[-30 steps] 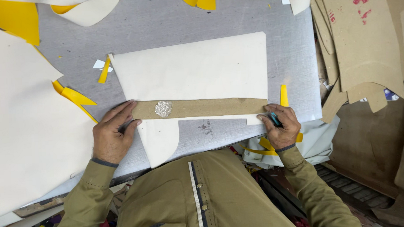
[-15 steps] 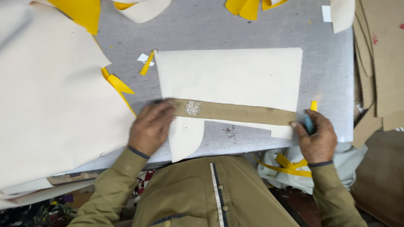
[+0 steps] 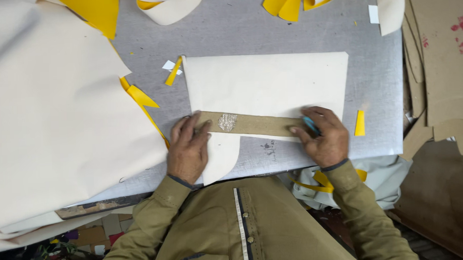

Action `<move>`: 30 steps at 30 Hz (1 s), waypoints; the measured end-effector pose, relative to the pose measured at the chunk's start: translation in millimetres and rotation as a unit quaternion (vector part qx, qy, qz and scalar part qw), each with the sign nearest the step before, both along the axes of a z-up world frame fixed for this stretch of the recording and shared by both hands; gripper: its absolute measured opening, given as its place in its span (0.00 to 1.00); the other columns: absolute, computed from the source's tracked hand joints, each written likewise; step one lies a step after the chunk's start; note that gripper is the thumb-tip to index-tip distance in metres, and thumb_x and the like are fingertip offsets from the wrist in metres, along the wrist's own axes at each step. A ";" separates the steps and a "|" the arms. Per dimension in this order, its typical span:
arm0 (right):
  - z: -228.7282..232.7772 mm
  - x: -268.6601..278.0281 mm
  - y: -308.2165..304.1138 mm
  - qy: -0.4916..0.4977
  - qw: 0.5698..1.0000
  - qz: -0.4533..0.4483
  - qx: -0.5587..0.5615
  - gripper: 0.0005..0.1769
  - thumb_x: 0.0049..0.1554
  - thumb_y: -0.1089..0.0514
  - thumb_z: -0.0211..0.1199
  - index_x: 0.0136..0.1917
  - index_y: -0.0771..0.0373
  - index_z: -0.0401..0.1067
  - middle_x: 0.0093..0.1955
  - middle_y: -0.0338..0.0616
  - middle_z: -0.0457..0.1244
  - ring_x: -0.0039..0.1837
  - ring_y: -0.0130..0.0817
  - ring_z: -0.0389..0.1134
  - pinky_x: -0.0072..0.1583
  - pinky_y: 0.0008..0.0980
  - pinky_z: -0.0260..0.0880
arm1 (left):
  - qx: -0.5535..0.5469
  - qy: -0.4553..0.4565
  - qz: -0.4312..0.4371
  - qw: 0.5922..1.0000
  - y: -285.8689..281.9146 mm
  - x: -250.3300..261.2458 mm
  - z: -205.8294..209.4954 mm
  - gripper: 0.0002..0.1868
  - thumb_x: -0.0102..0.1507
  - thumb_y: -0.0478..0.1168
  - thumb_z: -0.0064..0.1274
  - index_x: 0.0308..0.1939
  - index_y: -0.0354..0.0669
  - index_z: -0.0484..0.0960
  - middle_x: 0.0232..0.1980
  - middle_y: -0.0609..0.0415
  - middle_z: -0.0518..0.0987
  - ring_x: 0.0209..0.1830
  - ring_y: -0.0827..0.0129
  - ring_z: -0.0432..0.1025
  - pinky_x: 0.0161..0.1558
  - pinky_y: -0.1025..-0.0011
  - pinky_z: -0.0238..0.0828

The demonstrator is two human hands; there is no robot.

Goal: The person uses a cardboard template and a blue utility knife to cut shapes from a large sheet of white and yellow fabric on a work table. They repeatedly position the template, trace and cut along its edges, then remove the cut pieces and scraps.

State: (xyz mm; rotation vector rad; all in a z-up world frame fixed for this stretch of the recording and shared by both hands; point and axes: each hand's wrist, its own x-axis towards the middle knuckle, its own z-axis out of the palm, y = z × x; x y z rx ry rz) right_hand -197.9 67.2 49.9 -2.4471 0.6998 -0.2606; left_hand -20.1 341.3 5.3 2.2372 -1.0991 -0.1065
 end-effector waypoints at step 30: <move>-13.1 45.1 43.1 -0.015 0.991 0.045 0.123 0.17 0.58 0.71 0.62 0.60 0.63 0.79 0.44 0.48 0.69 0.44 0.38 0.70 0.48 0.34 0.72 | 0.050 -0.107 -0.096 0.988 -12.0 -24.7 -13.9 0.21 0.67 0.38 0.49 0.63 0.45 0.84 0.71 0.49 0.73 0.73 0.46 0.62 0.74 0.45 0.56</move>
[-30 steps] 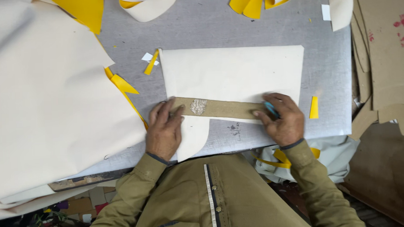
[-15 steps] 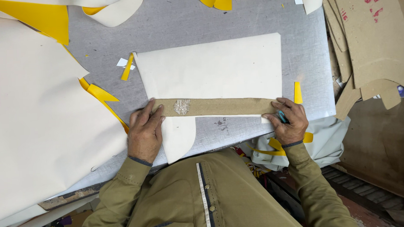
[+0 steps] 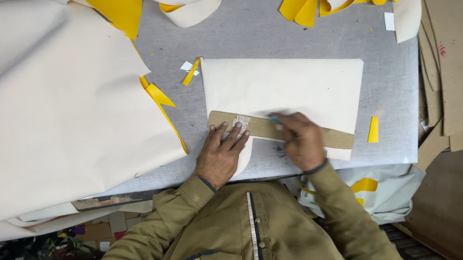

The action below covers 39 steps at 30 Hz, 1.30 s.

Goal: The person uses a cardboard template and a blue utility knife to cut shapes from a large sheet of white and yellow fabric on a work table. They repeatedly position the template, trace and cut along its edges, then remove the cut pieces and scraps.

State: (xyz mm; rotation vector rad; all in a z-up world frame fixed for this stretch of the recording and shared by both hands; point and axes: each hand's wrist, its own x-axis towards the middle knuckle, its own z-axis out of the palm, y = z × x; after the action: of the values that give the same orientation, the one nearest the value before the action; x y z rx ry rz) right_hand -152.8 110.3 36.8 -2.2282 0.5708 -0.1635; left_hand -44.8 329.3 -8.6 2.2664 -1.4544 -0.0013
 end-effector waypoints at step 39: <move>42.2 -161.2 -155.2 0.299 0.902 -0.014 -0.312 0.13 0.51 0.68 0.71 0.49 0.57 0.82 0.45 0.48 0.68 0.44 0.45 0.69 0.46 0.44 0.73 | 0.200 0.051 -0.293 0.933 -56.4 96.3 52.6 0.18 0.62 0.46 0.48 0.55 0.54 0.82 0.63 0.44 0.74 0.63 0.49 0.70 0.62 0.54 0.69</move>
State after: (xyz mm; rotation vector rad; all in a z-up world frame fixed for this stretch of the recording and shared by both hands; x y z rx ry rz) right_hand -313.9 -44.9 79.0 -2.9103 0.9838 0.4006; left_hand 51.5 272.9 44.0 1.9738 -2.1683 -0.6403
